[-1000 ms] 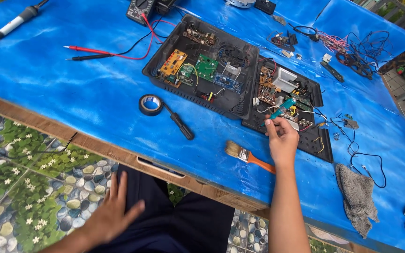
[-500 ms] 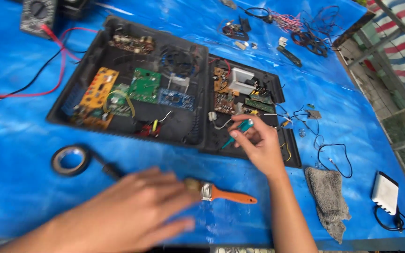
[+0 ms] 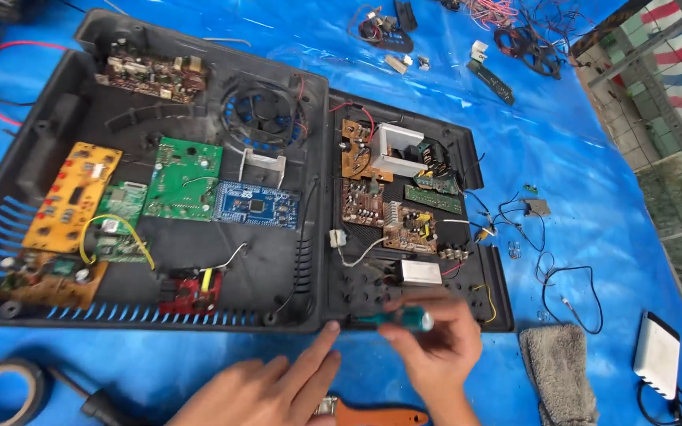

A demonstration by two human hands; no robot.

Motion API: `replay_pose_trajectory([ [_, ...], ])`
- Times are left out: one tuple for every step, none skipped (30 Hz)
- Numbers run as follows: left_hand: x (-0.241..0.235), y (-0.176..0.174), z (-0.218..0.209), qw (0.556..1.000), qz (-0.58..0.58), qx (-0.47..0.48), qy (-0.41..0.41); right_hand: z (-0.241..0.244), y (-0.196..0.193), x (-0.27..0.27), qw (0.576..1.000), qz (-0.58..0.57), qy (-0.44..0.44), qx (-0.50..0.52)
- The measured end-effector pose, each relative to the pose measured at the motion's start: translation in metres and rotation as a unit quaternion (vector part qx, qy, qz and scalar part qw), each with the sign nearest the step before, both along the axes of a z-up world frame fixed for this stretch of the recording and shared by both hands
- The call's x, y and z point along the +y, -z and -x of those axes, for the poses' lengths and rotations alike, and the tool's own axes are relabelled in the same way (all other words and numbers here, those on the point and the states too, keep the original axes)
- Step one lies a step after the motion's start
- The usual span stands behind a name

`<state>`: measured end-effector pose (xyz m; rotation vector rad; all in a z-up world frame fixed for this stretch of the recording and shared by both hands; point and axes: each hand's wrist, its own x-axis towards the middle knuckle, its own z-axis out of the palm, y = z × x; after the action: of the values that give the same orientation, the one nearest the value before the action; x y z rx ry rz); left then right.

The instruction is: The person uses a test pen to probe points on the circuit boards inside an open electronic device. They repeatedly touch the pen to various components while a multimeter is connected to the device.

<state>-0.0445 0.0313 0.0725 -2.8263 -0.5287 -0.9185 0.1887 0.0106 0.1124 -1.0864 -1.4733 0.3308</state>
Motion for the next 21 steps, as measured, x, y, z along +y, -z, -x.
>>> replay_pose_trajectory([
  [-0.002,0.002,-0.001,1.000,0.007,-0.012,-0.018,0.002,0.002,0.000,1.000,0.000,0.006,-0.009],
  [-0.004,0.004,-0.001,0.999,0.012,-0.026,-0.036,0.004,0.003,0.002,1.000,-0.001,0.012,-0.019],
  [-0.004,0.014,-0.006,0.999,0.011,-0.029,-0.032,0.002,0.005,0.001,1.000,-0.002,0.016,-0.022],
  [-0.006,0.024,-0.008,0.998,0.025,-0.034,-0.039,0.002,0.008,-0.002,0.998,0.043,0.018,-0.042],
  [-0.010,0.034,-0.011,0.997,0.039,-0.039,-0.046,0.002,0.011,-0.006,0.994,0.087,0.019,-0.061],
  [-0.008,0.037,-0.013,0.998,0.039,-0.040,-0.042,0.002,0.008,-0.005,0.994,0.088,0.023,-0.061],
  [-0.007,0.040,-0.014,0.998,0.042,-0.037,-0.040,0.003,0.006,-0.003,0.996,0.075,0.015,-0.052],
  [-0.008,0.044,-0.015,0.998,0.045,-0.033,-0.041,0.004,0.003,-0.003,0.997,0.063,0.004,-0.042],
  [-0.005,0.040,-0.011,0.998,0.047,-0.032,-0.040,0.002,0.009,-0.003,0.997,0.064,0.005,-0.041],
  [-0.003,0.036,-0.008,0.997,0.059,-0.031,-0.035,-0.001,0.015,-0.004,0.998,0.053,0.015,-0.012],
  [-0.002,0.032,-0.005,0.997,0.071,-0.030,-0.031,-0.004,0.020,-0.006,0.999,0.042,0.024,0.017],
  [0.000,0.035,-0.004,0.996,0.071,-0.030,-0.032,0.000,0.020,-0.004,0.999,0.043,0.024,0.017],
  [0.002,0.037,-0.003,0.998,0.050,-0.025,-0.036,0.003,0.019,-0.002,0.999,0.032,0.019,0.013],
  [0.004,0.040,-0.002,0.999,0.029,-0.020,-0.040,0.007,0.018,-0.001,1.000,0.022,0.015,0.008],
  [0.005,0.038,-0.002,0.999,0.030,-0.020,-0.040,0.005,0.014,-0.001,1.000,0.023,0.015,0.008],
  [0.005,0.036,-0.001,0.998,0.045,-0.012,-0.033,0.003,0.010,0.000,0.999,0.048,-0.009,-0.022],
  [0.006,0.035,0.000,0.998,0.060,-0.004,-0.026,0.002,0.006,0.001,0.995,0.073,-0.033,-0.052],
  [0.006,0.036,0.001,0.998,0.059,-0.003,-0.027,0.000,0.004,0.000,0.996,0.072,-0.034,-0.051],
  [0.006,0.037,0.001,0.997,0.072,0.010,-0.017,-0.003,0.002,-0.001,0.996,0.062,-0.005,-0.068],
  [0.006,0.037,0.002,0.996,0.085,0.024,-0.007,-0.005,0.000,-0.002,0.995,0.053,0.025,-0.085],
  [0.006,0.038,0.003,0.996,0.085,0.026,-0.006,-0.006,0.005,-0.003,0.995,0.053,0.025,-0.083],
])
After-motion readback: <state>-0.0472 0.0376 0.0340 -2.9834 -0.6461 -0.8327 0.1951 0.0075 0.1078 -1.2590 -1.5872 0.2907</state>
